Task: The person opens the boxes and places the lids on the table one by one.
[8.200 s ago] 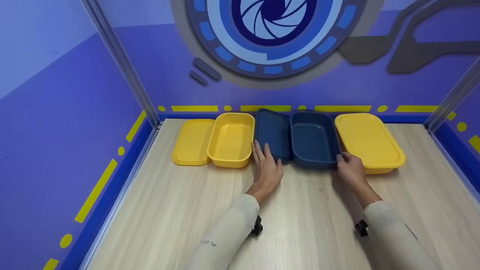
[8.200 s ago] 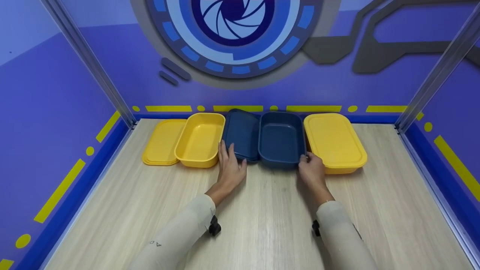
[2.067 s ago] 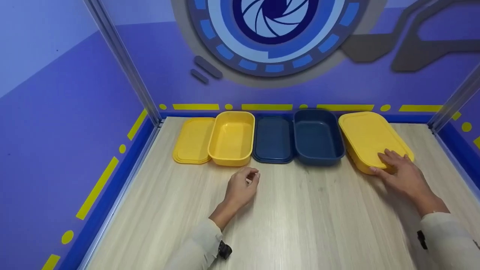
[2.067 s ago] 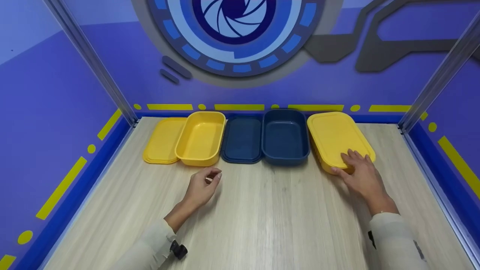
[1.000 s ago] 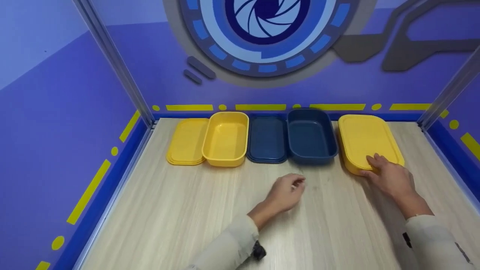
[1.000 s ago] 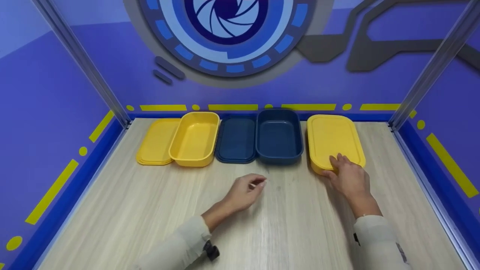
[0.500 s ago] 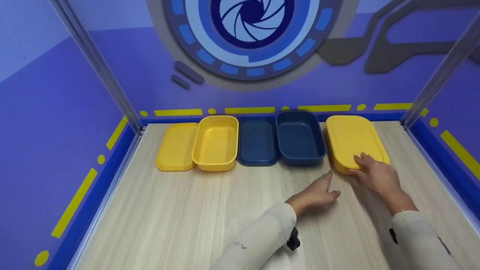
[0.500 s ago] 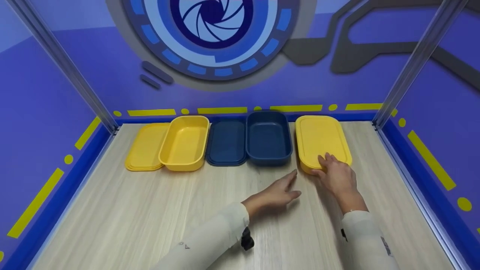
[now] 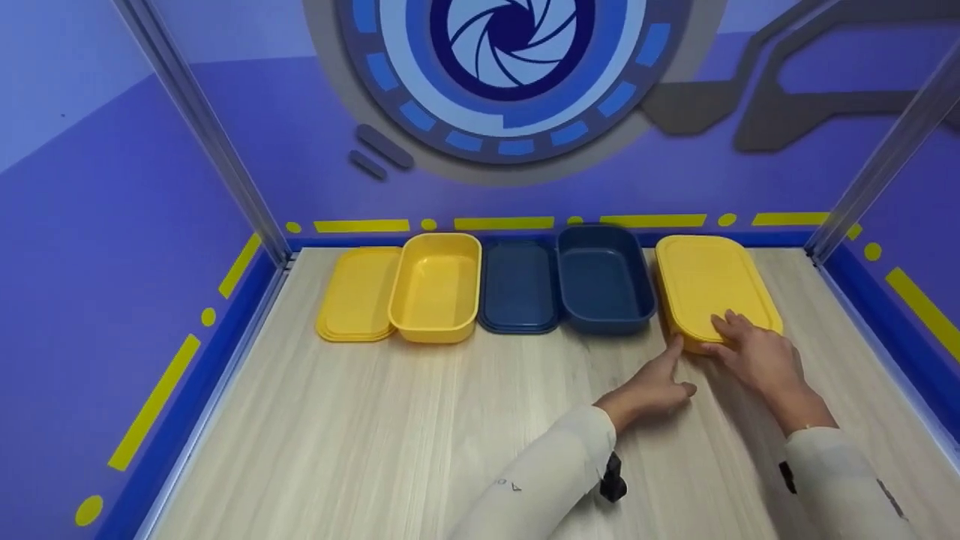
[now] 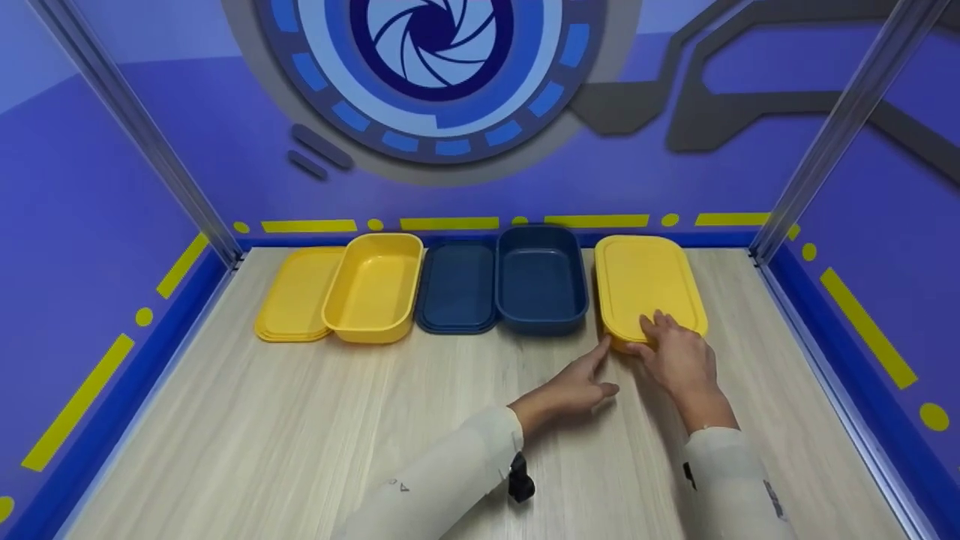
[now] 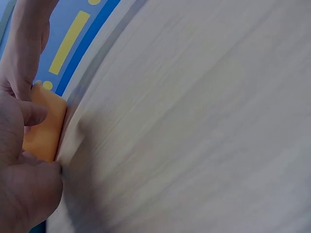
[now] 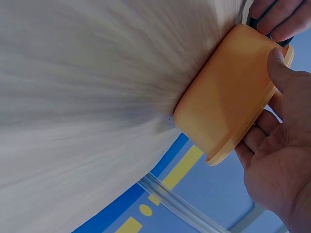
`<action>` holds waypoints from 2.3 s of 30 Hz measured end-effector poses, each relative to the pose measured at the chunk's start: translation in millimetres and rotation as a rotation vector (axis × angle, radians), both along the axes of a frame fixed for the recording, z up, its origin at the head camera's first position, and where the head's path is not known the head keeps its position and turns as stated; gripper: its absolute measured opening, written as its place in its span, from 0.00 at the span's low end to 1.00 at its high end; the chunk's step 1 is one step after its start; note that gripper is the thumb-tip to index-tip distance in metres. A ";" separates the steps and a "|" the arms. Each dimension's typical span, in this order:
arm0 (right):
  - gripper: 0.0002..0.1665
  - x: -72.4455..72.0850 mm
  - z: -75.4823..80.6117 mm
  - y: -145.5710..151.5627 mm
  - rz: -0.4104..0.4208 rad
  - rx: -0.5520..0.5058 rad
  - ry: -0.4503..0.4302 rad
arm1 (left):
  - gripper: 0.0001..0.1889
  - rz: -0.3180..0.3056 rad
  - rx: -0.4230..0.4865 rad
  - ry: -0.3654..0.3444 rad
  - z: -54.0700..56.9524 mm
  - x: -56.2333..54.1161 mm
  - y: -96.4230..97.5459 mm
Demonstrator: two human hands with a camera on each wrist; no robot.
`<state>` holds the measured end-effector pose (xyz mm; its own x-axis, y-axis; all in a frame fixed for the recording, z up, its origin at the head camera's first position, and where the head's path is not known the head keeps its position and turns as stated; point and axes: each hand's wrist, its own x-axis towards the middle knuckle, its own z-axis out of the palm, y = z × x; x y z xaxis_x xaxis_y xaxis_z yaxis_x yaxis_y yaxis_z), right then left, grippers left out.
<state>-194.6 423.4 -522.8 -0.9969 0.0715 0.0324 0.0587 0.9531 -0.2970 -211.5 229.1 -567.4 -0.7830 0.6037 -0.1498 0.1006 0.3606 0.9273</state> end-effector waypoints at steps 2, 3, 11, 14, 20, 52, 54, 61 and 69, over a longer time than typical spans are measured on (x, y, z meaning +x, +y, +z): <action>0.44 0.7 -2.4 0.2 0.011 0.005 0.028 | 0.47 -0.007 0.007 0.007 -1.6 -1.0 1.8; 0.43 1.3 -3.4 0.4 0.020 0.010 0.048 | 0.48 -0.015 0.012 0.008 -2.5 -1.5 2.8; 0.41 2.8 -7.1 4.3 0.064 0.066 0.122 | 0.48 -0.003 0.016 0.012 -0.2 -4.8 10.5; 0.42 2.7 -7.1 4.5 0.059 0.071 0.117 | 0.47 0.021 0.006 -0.006 3.7 -5.8 12.7; 0.43 4.8 -5.0 6.7 0.057 0.098 0.093 | 0.41 0.006 -0.024 0.004 11.4 -5.1 12.9; 0.38 5.2 -15.7 8.2 0.071 0.021 0.193 | 0.46 0.050 0.104 -0.100 9.2 -5.6 11.9; 0.38 4.7 -16.1 8.1 0.066 -0.010 0.194 | 0.46 0.061 0.091 -0.095 8.8 -5.3 12.2; 0.41 3.0 -15.7 7.7 0.033 -0.093 0.171 | 0.48 0.068 0.057 -0.085 9.4 -6.0 12.3; 0.40 2.9 -14.5 6.9 0.023 -0.108 0.182 | 0.51 0.056 0.012 -0.083 10.1 -8.1 8.6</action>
